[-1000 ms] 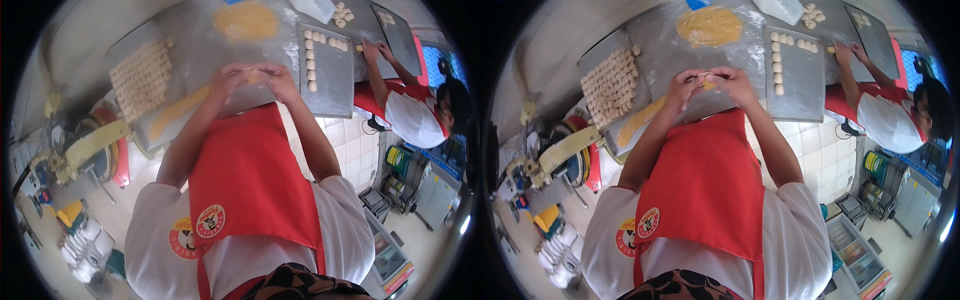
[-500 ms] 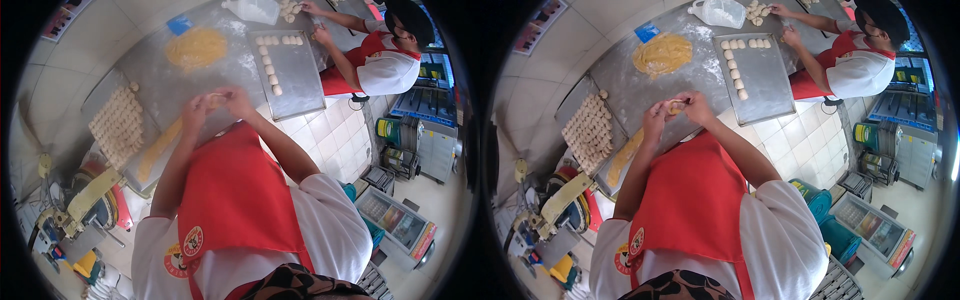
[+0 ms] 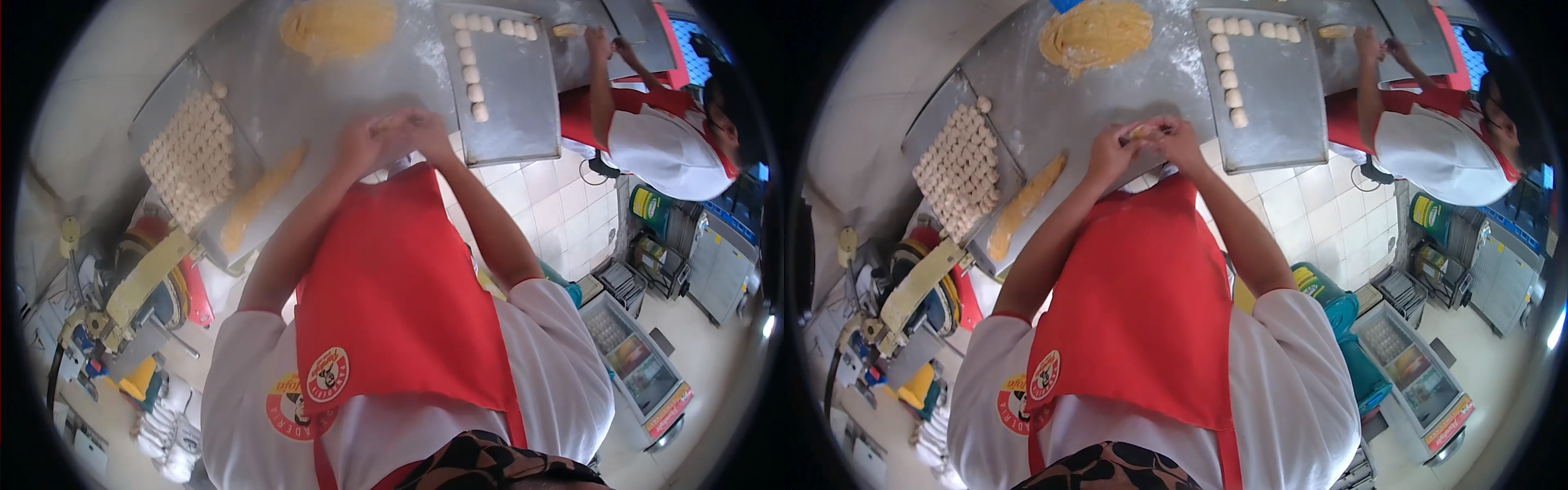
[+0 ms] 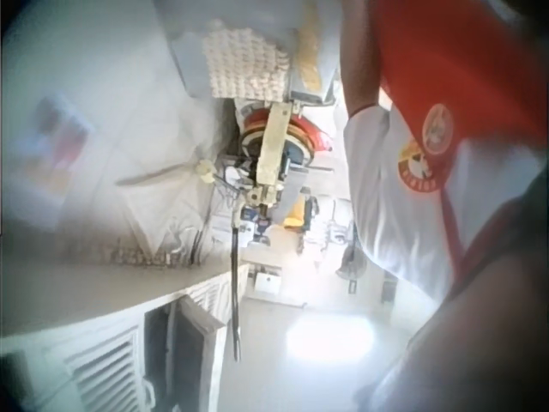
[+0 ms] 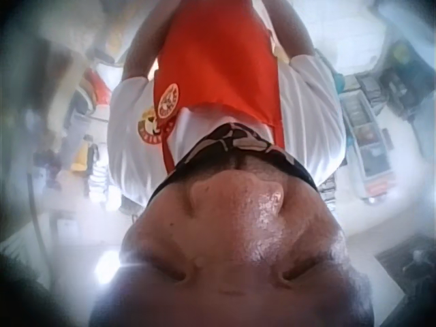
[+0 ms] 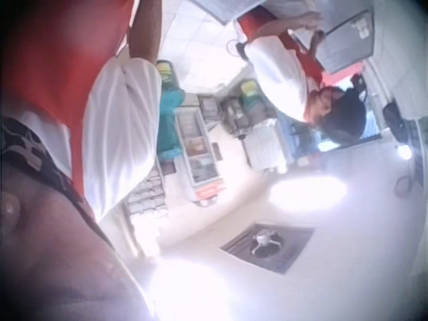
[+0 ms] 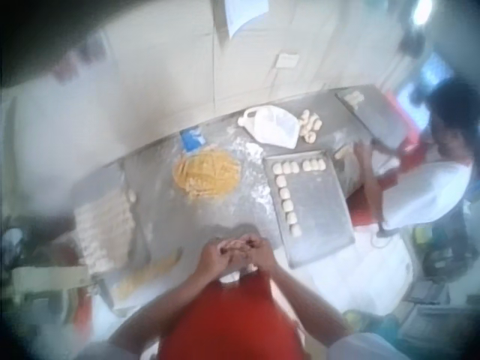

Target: The person shapes dough by hand, rolling small pieces into balls and placing them in rows on a metal tray.

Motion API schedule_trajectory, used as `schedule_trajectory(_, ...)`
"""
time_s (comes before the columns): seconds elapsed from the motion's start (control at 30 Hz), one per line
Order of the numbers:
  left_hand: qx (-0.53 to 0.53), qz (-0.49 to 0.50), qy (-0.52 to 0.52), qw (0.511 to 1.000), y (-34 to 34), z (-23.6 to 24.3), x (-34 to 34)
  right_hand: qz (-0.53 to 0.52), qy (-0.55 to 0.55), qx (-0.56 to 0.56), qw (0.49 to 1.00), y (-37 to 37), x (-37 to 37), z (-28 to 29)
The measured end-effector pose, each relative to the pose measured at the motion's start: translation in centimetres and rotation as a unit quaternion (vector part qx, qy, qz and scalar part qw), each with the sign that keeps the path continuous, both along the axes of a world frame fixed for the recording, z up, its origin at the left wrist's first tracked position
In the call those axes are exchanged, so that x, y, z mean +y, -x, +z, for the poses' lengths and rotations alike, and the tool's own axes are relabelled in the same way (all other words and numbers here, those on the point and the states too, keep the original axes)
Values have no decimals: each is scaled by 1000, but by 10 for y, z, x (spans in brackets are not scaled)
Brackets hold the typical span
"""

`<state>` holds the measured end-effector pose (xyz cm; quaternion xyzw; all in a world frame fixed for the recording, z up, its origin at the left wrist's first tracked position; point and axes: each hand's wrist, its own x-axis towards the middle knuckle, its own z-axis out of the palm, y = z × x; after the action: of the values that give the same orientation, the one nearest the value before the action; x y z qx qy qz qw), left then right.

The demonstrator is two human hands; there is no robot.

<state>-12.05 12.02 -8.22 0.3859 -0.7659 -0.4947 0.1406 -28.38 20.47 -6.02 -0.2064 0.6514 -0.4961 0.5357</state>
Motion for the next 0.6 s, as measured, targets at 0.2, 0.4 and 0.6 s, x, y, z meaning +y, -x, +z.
schedule_trajectory(0.2, -23, -3, 12, 1000, 24, -63, -13, 156, 74, 270, 947, 22, 1, -53)
schedule_trajectory(0.4, -118, -16, 48, 992, 48, -29, -15, 215, 196, 466, 835, 50, -12, -74)
schedule_trajectory(0.6, -47, -25, 95, 994, 42, -25, -15, 215, 185, 464, 839, 59, -20, -78)
